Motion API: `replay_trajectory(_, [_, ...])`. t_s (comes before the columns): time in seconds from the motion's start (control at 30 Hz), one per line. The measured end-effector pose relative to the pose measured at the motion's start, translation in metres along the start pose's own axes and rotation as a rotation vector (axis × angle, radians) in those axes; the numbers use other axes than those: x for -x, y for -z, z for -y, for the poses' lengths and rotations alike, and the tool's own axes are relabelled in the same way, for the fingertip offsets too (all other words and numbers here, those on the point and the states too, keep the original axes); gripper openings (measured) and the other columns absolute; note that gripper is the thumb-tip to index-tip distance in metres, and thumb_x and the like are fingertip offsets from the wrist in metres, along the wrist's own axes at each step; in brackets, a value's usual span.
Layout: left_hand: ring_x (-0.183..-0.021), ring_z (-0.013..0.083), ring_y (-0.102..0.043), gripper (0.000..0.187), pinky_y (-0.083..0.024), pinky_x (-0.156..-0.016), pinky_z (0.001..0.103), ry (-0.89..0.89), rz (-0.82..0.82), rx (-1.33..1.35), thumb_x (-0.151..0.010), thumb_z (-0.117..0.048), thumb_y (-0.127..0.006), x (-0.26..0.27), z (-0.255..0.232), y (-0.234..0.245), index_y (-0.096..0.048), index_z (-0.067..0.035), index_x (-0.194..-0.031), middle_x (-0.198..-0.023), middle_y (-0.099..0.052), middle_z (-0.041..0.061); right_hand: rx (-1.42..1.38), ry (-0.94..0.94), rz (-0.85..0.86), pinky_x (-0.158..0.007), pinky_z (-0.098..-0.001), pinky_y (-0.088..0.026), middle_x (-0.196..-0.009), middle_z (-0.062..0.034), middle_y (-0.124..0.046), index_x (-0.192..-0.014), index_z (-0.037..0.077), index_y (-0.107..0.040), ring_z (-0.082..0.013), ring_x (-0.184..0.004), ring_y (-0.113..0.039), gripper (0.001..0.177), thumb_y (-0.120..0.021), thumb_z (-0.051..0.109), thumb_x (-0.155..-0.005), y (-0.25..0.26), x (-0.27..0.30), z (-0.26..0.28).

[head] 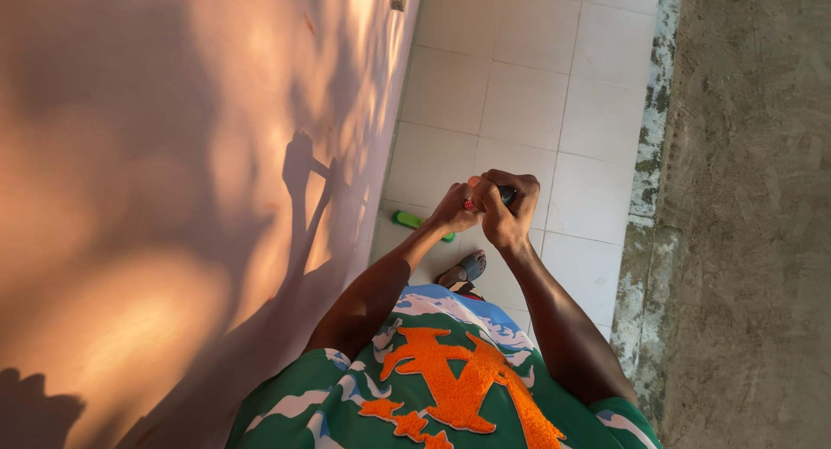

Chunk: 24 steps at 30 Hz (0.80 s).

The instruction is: The person is assembling or fixing the handle of a cleaning broom.

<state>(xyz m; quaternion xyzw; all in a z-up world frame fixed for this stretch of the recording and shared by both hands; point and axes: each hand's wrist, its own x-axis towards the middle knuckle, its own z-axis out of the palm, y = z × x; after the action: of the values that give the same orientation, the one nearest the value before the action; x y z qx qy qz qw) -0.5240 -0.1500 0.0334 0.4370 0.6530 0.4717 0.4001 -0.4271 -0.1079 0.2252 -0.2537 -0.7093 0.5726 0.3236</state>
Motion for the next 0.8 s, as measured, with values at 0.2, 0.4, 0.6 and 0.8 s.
replay_trajectory(0.2, [-0.055, 0.0175, -0.044, 0.025, -0.038, -0.051, 0.04, -0.08, -0.038, -0.097, -0.073, -0.014, -0.068, -0.06, -0.002, -0.017, -0.049, 0.0, -0.063, -0.055, -0.051, 0.01, 0.001, 0.181, 0.027, -0.048, -0.0284, -0.025, -0.052, -0.0021, -0.042, -0.065, -0.005, -0.06, -0.0083, -0.049, -0.033, 0.022, -0.064, 0.005, -0.084, 0.035, -0.01, -0.036])
replay_trajectory(0.4, [-0.061, 0.0221, -0.033, 0.024, -0.035, -0.051, 0.041, -0.147, -0.104, -0.064, -0.072, -0.01, -0.066, -0.096, -0.017, -0.044, -0.045, 0.002, -0.067, -0.059, -0.041, 0.014, 0.002, 0.205, 0.009, -0.047, -0.0298, -0.023, -0.05, -0.0005, -0.039, -0.064, -0.005, -0.061, -0.0074, -0.048, -0.03, 0.022, -0.063, 0.002, -0.085, 0.077, -0.035, -0.017])
replay_trajectory(0.6, [-0.054, 0.0207, -0.06, 0.009, -0.047, -0.053, 0.038, -0.047, -0.029, -0.054, -0.068, -0.006, -0.066, -0.094, -0.04, -0.078, -0.062, 0.0, -0.073, -0.061, -0.063, 0.012, -0.081, 0.126, 0.046, -0.049, -0.0278, -0.018, -0.05, -0.0004, -0.038, -0.055, -0.001, -0.047, -0.0067, -0.05, -0.026, 0.029, -0.052, -0.002, -0.084, 0.118, -0.041, -0.014])
replay_trajectory(0.8, [-0.056, 0.0225, -0.062, 0.02, -0.048, -0.055, 0.041, 0.058, 0.054, -0.02, -0.078, -0.012, -0.073, -0.098, -0.039, -0.104, -0.06, 0.002, -0.071, -0.061, -0.066, 0.013, -0.123, 0.078, 0.007, -0.044, -0.0265, -0.024, -0.048, -0.0008, -0.044, -0.054, 0.0, -0.052, -0.0058, -0.045, -0.034, 0.027, -0.052, -0.002, -0.082, 0.137, -0.047, -0.027])
